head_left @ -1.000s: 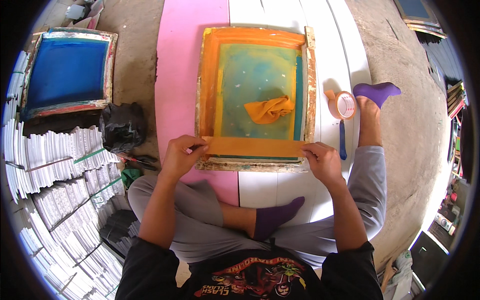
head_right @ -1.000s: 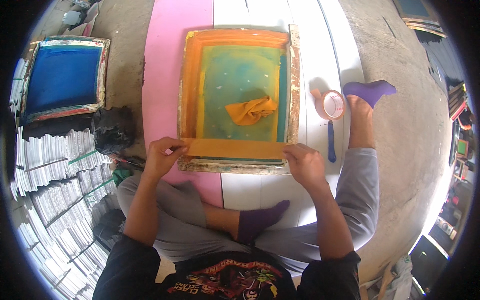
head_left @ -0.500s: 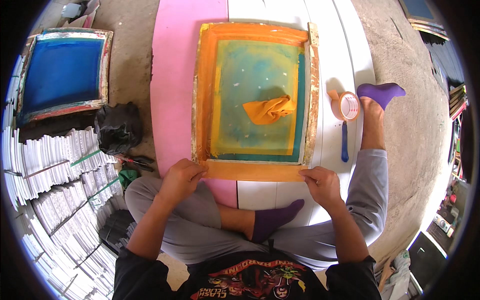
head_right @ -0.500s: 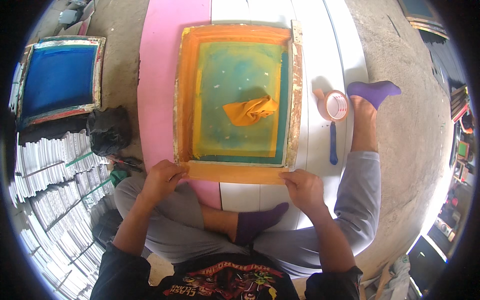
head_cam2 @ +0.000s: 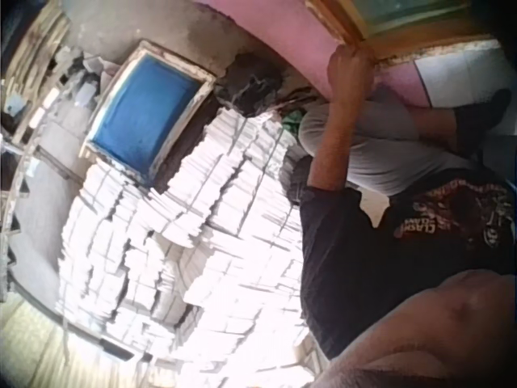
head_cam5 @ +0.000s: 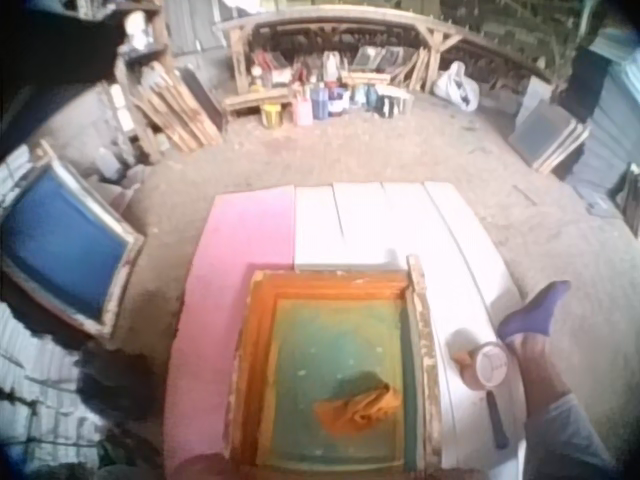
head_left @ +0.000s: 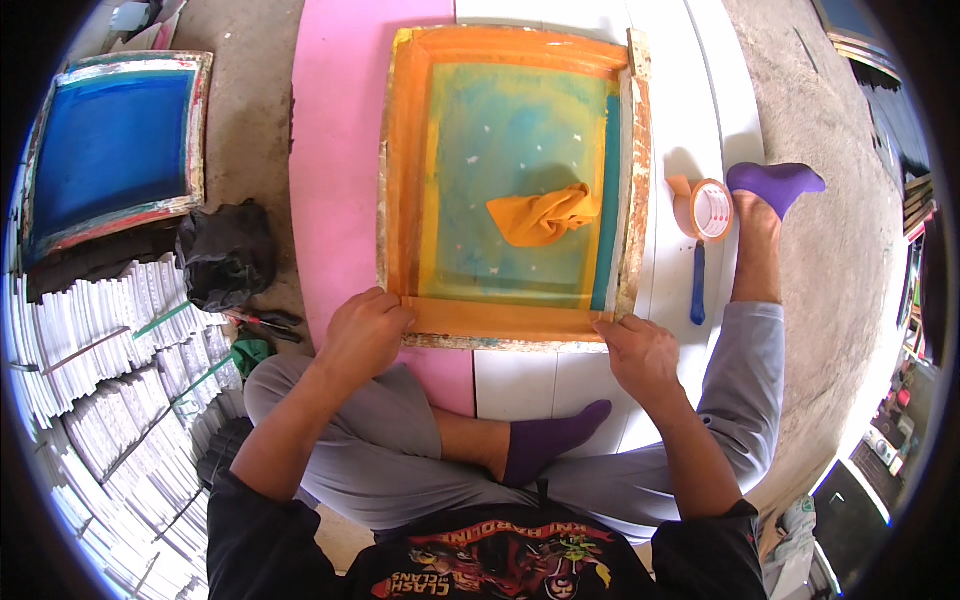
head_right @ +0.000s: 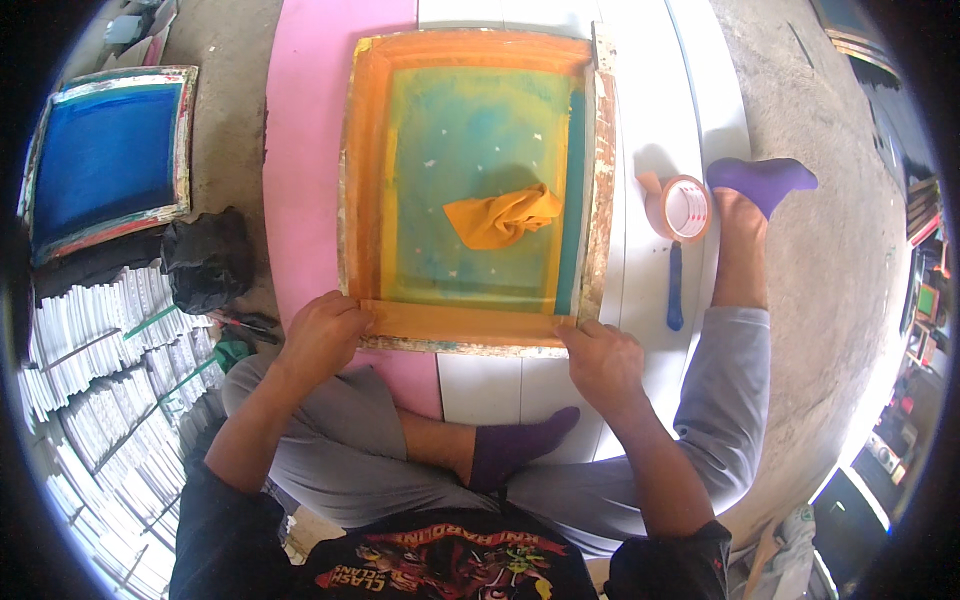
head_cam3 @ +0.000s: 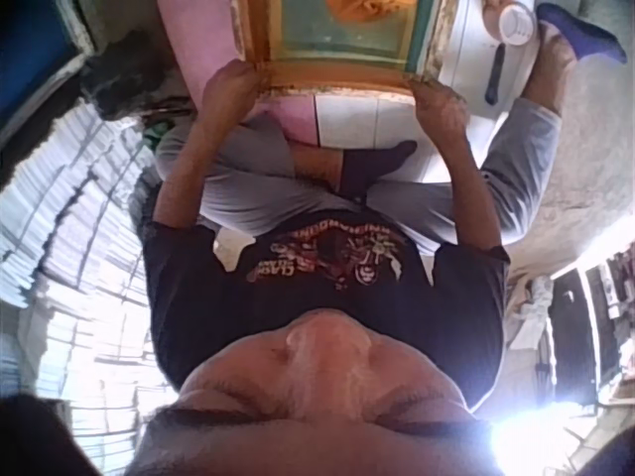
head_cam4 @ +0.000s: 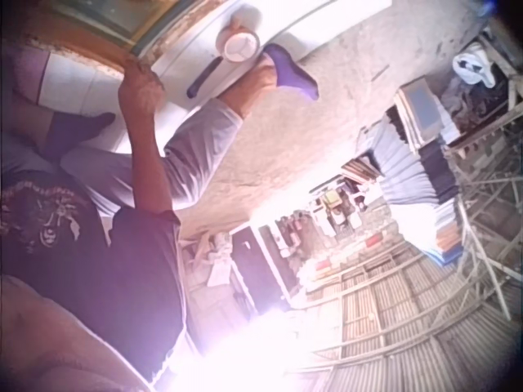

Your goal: The person sits on the floor and applies orange tape around the edges of a screen printing frame. They repeatedly tear tape, press it along the frame edges, and smooth it down with their fingers. A yellow cloth rests on the screen surface during the process.

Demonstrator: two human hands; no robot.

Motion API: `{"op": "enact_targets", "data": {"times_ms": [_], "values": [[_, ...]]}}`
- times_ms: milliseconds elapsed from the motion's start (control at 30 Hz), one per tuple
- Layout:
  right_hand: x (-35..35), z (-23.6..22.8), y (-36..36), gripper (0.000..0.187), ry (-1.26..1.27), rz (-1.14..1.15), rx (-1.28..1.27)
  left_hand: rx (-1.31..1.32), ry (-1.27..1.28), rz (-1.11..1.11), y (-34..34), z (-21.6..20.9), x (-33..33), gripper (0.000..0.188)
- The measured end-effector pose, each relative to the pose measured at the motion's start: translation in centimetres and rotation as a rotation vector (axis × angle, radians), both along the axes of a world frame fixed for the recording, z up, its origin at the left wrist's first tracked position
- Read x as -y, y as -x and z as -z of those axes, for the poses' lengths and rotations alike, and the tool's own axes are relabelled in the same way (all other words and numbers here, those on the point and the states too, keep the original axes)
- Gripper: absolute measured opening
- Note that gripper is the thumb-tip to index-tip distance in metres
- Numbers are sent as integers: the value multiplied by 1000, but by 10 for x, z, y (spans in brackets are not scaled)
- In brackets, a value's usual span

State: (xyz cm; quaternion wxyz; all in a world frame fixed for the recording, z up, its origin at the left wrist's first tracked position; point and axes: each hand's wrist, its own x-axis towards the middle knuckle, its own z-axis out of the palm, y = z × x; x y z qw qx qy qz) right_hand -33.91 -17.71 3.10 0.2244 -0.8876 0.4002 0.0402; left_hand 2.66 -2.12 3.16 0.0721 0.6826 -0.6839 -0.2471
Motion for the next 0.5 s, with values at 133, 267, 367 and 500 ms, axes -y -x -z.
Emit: {"op": "enact_targets", "data": {"times_ms": [133,267,367,500], "values": [[0,1,-2,26,10,-65,-72,3,-72,5,2,3,4,6],[5,1,-6,25,30,-102,-134,-11,-130,-61,3,3,6,7],[7,-4,-12,22,37,-124,-213,-16,-101,-75,7,6,5,7],[8,-6,-19,19,55,-173,-302,27,-114,-38,11,8,7,7]]}}
